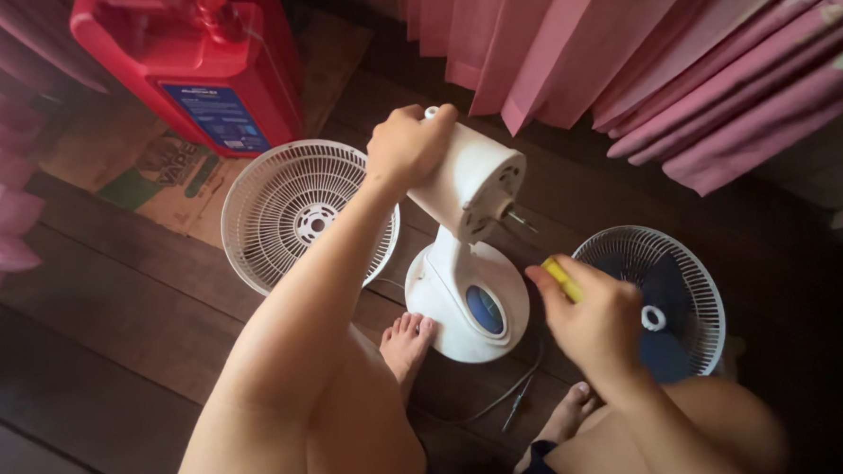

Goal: The person uses a yellow screwdriver to tighten screws on the motor housing of a disassembled pedestal fan. They then attach the front fan cage to the motor assembly.

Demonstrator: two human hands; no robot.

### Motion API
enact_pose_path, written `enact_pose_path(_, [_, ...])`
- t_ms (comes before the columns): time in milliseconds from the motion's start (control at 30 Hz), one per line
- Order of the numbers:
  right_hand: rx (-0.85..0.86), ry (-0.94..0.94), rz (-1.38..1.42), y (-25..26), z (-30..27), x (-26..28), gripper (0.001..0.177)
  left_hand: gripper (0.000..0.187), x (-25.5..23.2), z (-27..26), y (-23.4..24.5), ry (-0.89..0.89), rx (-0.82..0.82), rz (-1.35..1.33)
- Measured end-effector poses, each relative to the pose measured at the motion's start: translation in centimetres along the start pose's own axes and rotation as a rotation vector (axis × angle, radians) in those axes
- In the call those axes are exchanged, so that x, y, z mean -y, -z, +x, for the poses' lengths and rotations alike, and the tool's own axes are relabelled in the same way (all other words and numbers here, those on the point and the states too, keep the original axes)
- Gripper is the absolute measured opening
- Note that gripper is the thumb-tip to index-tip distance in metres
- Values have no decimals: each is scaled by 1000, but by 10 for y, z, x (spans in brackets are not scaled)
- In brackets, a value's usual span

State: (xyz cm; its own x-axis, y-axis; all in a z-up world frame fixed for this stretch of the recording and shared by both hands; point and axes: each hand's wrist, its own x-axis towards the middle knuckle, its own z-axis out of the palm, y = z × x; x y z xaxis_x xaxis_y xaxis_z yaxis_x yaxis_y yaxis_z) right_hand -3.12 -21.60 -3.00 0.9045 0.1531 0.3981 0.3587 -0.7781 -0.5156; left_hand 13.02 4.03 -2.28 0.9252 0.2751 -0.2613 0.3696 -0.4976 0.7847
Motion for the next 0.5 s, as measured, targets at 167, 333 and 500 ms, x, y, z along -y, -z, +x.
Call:
enact_pose_path(167, [301, -729, 734, -8, 9, -27, 25, 67, -4, 0, 3, -10, 24, 29])
enact_pose_path(333, [61, -108, 207, -7, 8, -10, 28, 64, 0, 7, 6, 9, 10, -12])
enact_pose_path(500, [-107, 271, -206, -6, 2, -4, 25, 63, 4, 11, 1, 40, 3, -15])
